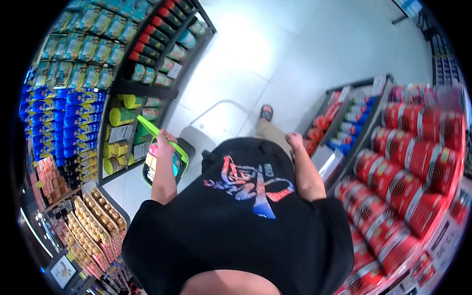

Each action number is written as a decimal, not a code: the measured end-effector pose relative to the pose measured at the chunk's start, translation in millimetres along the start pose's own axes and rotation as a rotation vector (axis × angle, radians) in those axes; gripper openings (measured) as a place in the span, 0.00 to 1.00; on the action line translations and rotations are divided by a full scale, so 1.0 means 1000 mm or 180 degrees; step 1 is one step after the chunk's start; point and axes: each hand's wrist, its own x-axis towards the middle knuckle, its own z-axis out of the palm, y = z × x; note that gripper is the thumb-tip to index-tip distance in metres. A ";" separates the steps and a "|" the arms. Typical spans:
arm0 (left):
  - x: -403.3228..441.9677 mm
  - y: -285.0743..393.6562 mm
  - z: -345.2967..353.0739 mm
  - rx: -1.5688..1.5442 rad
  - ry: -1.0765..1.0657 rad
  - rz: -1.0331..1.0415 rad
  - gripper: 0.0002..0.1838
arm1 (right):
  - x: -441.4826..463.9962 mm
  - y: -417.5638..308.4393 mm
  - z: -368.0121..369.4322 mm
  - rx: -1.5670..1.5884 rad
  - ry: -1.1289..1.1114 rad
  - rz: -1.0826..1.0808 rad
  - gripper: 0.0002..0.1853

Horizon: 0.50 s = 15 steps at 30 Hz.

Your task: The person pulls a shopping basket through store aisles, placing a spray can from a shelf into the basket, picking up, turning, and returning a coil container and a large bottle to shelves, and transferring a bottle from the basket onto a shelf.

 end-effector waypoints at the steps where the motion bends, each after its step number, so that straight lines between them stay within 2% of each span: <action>1: 0.003 -0.001 0.010 0.0111 0.0106 0.0115 0.17 | 0.017 -0.024 -0.020 0.1040 0.0084 0.0796 0.10; 2: 0.004 -0.003 0.022 0.0165 0.0305 0.0141 0.17 | 0.026 -0.046 -0.046 0.2054 0.0108 0.1625 0.10; 4: 0.009 -0.015 0.034 0.0128 0.0488 0.0023 0.17 | 0.047 -0.065 -0.090 0.2192 -0.0164 0.1796 0.08; 6: 0.008 -0.032 0.034 0.0246 0.0323 0.0084 0.17 | 0.072 -0.055 -0.113 0.2556 -0.0084 0.1898 0.08; 7: -0.001 -0.037 0.042 0.0376 0.0585 0.0121 0.17 | 0.081 -0.065 -0.131 0.2296 -0.0054 0.1985 0.07; 8: -0.005 -0.041 0.040 0.0281 0.0656 0.0129 0.17 | 0.100 -0.032 -0.136 0.2148 -0.0161 0.1898 0.07; 9: -0.006 -0.045 0.040 0.0406 0.0693 0.0076 0.17 | 0.113 -0.032 -0.147 0.1963 -0.0174 0.2006 0.07; 15: -0.003 -0.075 0.076 0.0619 0.0785 0.0122 0.18 | 0.210 -0.071 -0.190 0.1398 -0.0502 0.2047 0.12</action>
